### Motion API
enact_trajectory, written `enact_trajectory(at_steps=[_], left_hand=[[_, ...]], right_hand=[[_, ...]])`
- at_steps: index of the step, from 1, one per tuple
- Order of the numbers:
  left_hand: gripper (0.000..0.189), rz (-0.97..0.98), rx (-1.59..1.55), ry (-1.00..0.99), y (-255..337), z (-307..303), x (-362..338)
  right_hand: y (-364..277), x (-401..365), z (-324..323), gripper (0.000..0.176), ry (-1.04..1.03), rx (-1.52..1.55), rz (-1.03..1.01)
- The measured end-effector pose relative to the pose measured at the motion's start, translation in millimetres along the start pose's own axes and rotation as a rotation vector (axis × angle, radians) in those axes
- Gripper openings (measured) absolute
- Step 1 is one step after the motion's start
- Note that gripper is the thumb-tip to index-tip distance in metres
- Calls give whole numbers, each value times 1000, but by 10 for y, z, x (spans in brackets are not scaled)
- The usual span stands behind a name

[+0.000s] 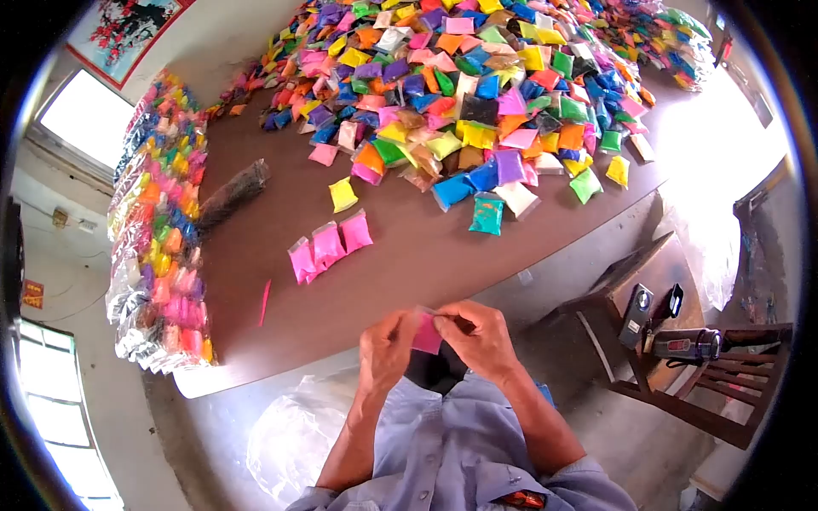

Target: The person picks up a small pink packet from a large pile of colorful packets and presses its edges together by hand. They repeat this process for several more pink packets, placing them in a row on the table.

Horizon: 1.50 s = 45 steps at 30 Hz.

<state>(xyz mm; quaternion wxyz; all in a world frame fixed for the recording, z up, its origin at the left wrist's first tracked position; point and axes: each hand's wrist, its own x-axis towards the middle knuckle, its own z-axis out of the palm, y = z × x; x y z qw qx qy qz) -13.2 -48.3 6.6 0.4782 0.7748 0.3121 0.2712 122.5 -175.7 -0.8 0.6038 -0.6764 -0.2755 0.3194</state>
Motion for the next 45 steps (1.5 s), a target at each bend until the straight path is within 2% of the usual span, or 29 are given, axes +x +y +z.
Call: enact_trajectory(at_steps=[1,2,4,6,8,9,11,12,14,18,20,25,27,28,29,31,33,34,35,36,39,41,45], left_hand=[[13,43,84,38,5,-56,0],[12,-23,-55,156,-112,-105,2],[13,-109,51,255,-227,-507,42],[13,18,341,424,-433,-916,123],[15,-2,531,525,-595,-1318,197],[15,-4,540,524,-687,-1512,249],[18,78,919,552,-883,-1843,345],[18,78,921,551,-996,-1966,371],[19,-25,910,425,-1118,-2145,448],[15,-31,995,337,-1108,-2250,538],[12,-36,1176,241,-1047,-2228,548],[9,-30,1270,197,-1116,-2337,443],[8,5,1269,178,-1204,-2436,338],[8,9,1248,227,-1240,-2459,269],[9,12,1223,277,-1275,-2424,239],[8,59,1139,294,-963,-2141,172],[9,5,761,318,-710,-1704,70],[8,-34,652,280,-747,-1484,9],[6,-129,568,208,-484,-1161,-33],[9,20,515,142,-308,-868,-91],[4,384,532,65,-144,-157,-135],[4,448,554,47,26,138,-72],[5,509,625,-16,9,325,54]], right_hand=[[-5,3,17,13,15,28,23],[54,28,16,14,32,65,3],[71,82,-6,14,87,126,59],[113,104,-54,17,169,186,152],[205,98,-78,19,221,231,184],[241,87,-74,20,243,257,190],[257,79,-45,20,275,267,200],[259,78,-40,20,311,271,203],[284,84,-29,20,315,270,200],[320,71,14,21,298,280,231],[326,54,46,22,288,295,236],[351,-7,115,27,263,283,276],[299,-25,131,31,202,287,358],[317,-24,145,33,194,322,348],[312,-17,140,33,217,318,352],[303,-14,142,34,163,377,426],[339,-20,177,35,175,358,419],[350,-23,192,34,178,380,399],[356,-27,218,33,180,403,379],[352,-31,263,25,220,451,313],[297,-60,251,25,246,410,300],[339,-66,259,25,283,375,286],[426,-69,251,26,365,374,177]])
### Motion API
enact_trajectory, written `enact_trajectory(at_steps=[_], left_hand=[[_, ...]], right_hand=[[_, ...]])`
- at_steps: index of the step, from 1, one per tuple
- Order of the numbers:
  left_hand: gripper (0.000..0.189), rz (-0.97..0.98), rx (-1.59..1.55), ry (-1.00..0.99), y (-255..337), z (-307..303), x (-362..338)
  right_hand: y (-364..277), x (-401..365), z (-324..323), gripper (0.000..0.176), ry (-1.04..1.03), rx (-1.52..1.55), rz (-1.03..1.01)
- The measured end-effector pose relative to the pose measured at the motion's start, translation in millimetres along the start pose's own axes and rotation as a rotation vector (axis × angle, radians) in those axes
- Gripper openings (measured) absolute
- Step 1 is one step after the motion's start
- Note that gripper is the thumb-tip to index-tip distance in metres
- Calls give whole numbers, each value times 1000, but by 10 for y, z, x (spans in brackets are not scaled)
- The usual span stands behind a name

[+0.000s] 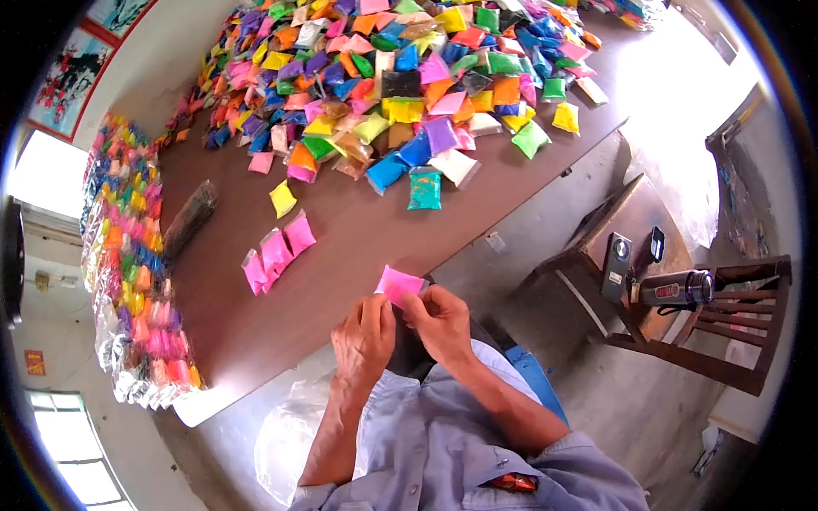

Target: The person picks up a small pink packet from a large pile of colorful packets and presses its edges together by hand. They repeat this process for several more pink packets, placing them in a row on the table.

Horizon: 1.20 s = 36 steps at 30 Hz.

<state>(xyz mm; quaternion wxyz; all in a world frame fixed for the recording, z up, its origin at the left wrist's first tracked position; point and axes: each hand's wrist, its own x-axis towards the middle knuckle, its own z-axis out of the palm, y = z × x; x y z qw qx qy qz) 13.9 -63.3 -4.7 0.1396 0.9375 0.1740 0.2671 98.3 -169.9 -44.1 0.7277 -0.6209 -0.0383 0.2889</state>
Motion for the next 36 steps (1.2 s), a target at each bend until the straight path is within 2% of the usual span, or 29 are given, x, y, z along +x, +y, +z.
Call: enact_trajectory(at_steps=[6,8,10,12,16,20,22,26,29,36], left_hand=[[7,95,119,-60,-146,-62,60],[8,103,297,-149,-262,-80,89],[10,102,274,-123,-291,-93,139],[10,96,95,-23,-211,-128,166],[9,169,78,-106,-26,-67,134],[9,149,115,-131,-133,-22,151],[8,139,246,-224,-244,-43,189],[7,121,159,-99,-138,-94,171],[6,184,68,-143,-23,-54,161],[6,193,140,-128,-162,-1,252]], right_hand=[[81,-5,-23,21,-23,102,9],[33,-26,-23,21,1,138,48],[29,-20,-56,21,-3,145,38],[53,-25,-93,21,8,151,36],[103,10,-79,21,9,161,14],[104,11,-105,21,-17,118,-19],[66,-7,-87,21,-5,98,-8],[79,6,-83,22,4,118,-12],[38,16,-36,23,25,160,3],[12,36,-23,29,16,125,-21]])
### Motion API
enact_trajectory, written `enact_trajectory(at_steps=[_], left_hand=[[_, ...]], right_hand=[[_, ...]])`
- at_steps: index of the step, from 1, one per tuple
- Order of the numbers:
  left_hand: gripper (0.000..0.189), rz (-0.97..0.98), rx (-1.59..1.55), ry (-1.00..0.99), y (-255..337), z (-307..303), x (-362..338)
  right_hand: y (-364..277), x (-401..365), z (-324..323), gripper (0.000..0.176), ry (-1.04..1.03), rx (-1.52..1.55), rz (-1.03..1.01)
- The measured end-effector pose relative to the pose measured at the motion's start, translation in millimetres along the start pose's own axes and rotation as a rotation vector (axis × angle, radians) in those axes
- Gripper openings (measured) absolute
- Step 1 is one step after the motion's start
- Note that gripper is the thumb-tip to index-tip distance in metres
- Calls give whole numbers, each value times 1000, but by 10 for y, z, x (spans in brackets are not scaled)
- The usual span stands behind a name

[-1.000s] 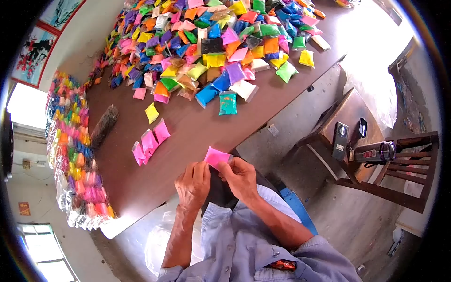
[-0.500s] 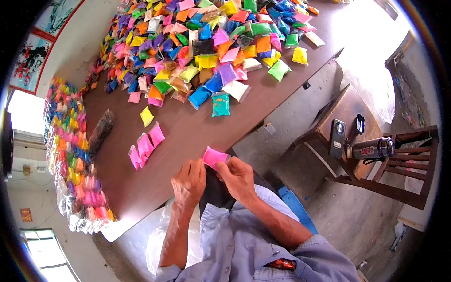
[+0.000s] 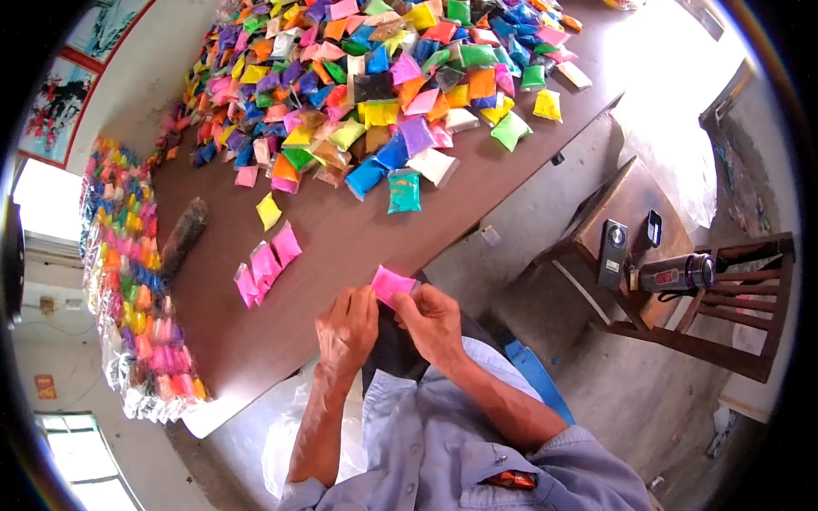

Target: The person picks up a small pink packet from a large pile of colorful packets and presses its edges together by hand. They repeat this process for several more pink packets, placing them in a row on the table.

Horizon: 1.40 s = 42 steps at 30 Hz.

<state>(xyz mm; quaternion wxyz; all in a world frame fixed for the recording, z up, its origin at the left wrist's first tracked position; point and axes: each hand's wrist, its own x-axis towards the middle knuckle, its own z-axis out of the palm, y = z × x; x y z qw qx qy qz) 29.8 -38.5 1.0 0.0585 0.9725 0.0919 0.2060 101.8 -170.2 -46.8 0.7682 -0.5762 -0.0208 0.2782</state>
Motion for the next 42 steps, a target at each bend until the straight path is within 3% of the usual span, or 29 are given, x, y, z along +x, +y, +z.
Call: enact_trajectory(at_steps=[9,15,17,23,29,39,42], left_hand=[[5,-50,-107,25,101,25,-76],[5,-97,-53,-21,-13,40,10],[4,-153,-105,47,124,-7,-28],[4,-86,-74,54,34,105,-34],[4,-107,-185,81,170,14,-49],[4,-124,-83,35,60,93,-23],[15,-116,-167,159,183,92,-64]], right_hand=[[49,-18,14,27,21,71,9],[49,-26,-21,26,-1,-101,-29],[23,-72,8,26,32,-13,-13],[34,-70,22,26,21,-2,-21],[54,-78,9,23,28,-20,-9],[84,-75,-2,25,27,-33,-36],[108,-83,26,27,47,1,-10]])
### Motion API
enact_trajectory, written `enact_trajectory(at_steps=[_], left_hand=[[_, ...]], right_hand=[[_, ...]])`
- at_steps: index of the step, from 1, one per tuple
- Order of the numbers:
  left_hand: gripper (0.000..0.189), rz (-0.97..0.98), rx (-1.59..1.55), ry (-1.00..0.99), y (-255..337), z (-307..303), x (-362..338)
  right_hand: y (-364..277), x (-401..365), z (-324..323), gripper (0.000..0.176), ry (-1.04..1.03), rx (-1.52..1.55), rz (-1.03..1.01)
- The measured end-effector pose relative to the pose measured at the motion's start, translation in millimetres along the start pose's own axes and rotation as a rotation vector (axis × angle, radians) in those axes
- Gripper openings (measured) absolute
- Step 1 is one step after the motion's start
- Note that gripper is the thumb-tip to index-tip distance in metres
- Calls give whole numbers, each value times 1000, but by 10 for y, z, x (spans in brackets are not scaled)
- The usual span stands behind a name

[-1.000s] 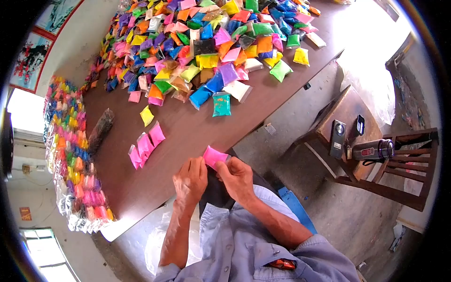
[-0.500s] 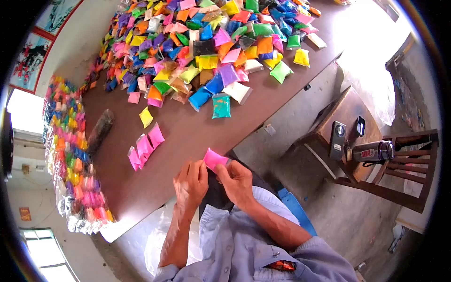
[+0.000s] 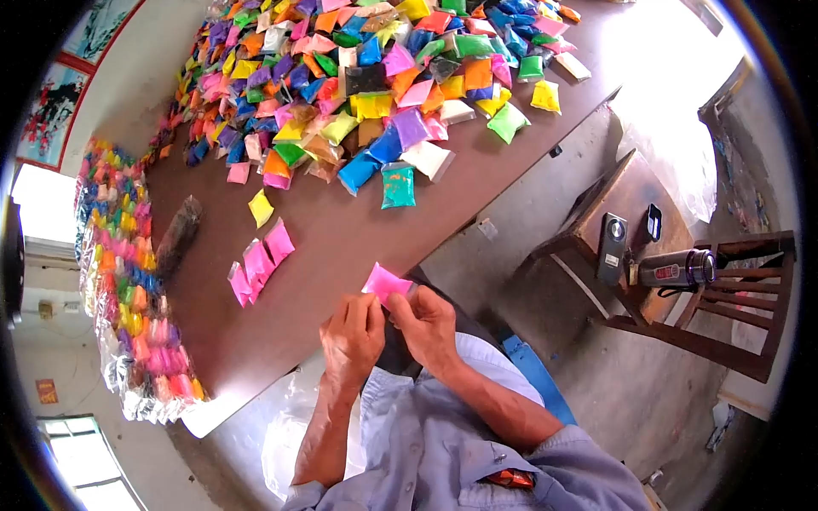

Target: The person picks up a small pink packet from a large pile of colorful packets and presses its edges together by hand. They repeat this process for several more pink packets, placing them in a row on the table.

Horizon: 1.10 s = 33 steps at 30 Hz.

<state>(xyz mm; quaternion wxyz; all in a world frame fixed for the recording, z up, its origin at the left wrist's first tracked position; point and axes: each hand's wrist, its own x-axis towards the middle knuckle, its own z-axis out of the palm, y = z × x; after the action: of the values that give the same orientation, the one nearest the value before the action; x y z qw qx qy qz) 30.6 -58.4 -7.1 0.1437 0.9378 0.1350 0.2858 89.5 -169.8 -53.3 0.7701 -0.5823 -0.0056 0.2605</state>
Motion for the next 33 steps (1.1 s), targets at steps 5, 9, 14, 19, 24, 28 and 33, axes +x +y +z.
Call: enact_trajectory(at_steps=[5,9,14,19,24,28,33], left_hand=[[10,-7,88,-56,-156,35,49],[5,-62,25,-95,-92,-33,21],[2,-69,-8,-89,-72,-32,0],[3,-127,18,-9,-274,1,69],[1,-320,119,66,-488,-110,129],[17,34,367,-231,-85,41,32],[15,35,-3,-146,315,201,116]], right_hand=[[-53,0,22,28,2,-5,-11],[30,1,-32,28,-2,-46,-26],[-86,-14,21,25,4,32,3],[-55,24,-195,19,-43,2,-46],[-331,143,-697,12,90,30,-86],[-606,262,-1034,17,233,-11,-152],[-771,291,-1188,17,274,-47,-203]])
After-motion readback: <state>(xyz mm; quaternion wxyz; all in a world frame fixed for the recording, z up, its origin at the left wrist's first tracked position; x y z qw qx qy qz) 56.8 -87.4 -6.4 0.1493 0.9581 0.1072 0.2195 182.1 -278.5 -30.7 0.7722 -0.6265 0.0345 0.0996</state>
